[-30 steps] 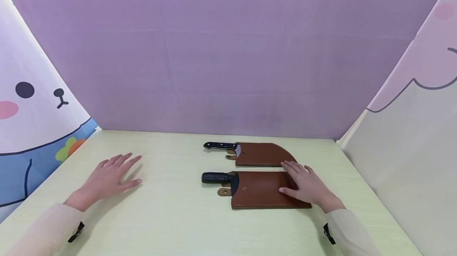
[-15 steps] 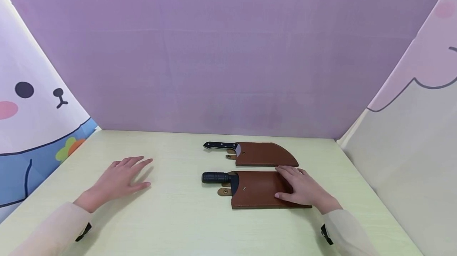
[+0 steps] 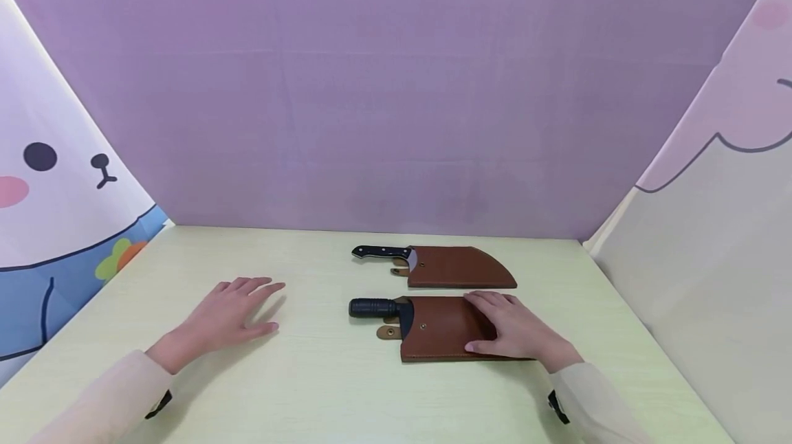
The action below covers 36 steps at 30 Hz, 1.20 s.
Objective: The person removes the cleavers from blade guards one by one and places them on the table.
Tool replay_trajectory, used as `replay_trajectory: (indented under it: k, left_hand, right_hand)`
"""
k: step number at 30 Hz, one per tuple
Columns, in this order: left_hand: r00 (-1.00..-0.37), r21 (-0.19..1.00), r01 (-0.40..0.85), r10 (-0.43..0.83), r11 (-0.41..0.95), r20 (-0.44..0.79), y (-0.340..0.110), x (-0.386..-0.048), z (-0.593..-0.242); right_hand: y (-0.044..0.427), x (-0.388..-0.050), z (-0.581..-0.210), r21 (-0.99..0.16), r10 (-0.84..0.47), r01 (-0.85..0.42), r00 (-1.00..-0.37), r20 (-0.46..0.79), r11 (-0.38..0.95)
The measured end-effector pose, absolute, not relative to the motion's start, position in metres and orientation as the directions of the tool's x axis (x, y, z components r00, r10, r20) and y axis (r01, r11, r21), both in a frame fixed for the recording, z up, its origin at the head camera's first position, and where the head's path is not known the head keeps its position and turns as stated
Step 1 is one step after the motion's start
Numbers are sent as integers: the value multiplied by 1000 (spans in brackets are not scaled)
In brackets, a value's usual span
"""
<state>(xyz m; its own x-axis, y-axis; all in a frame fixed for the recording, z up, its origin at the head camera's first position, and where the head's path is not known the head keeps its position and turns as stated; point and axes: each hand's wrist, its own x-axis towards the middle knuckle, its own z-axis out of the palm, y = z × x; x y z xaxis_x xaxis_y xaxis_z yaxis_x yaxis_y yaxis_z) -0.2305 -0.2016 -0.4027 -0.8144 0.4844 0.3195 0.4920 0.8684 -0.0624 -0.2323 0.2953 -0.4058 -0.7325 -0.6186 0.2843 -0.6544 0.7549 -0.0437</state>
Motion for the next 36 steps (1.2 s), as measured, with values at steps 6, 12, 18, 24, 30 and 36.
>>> replay_trajectory:
  k: [6,12,18,24,30,36]
  left_hand:
    - [-794,-63,521,510,852,331,-188,-226,-402]
    - [-782,-53,543,528,838,330,-175,-224,-400]
    - [-758,-42,580,558,813,338,-160,-224,-398]
    - [-750,-49,596,578,801,323,-148,-225,-395]
    - [-734,-62,613,597,788,323,-135,-227,-394]
    - [-718,-68,631,615,773,325,-121,-231,-397]
  right_hand:
    - [286,-231,-404,-58,-622,-650,-746,238,758]
    - [277,-230,-401,-61,-628,-655,-744,226,753]
    - [270,-230,-400,-74,-630,-654,-748,207,753]
    - [263,-231,-398,-83,-640,-662,-745,191,745]
    - [258,-232,-398,-88,-638,-651,-757,143,754]
    - [257,-235,-402,-114,-631,-641,-768,109,759]
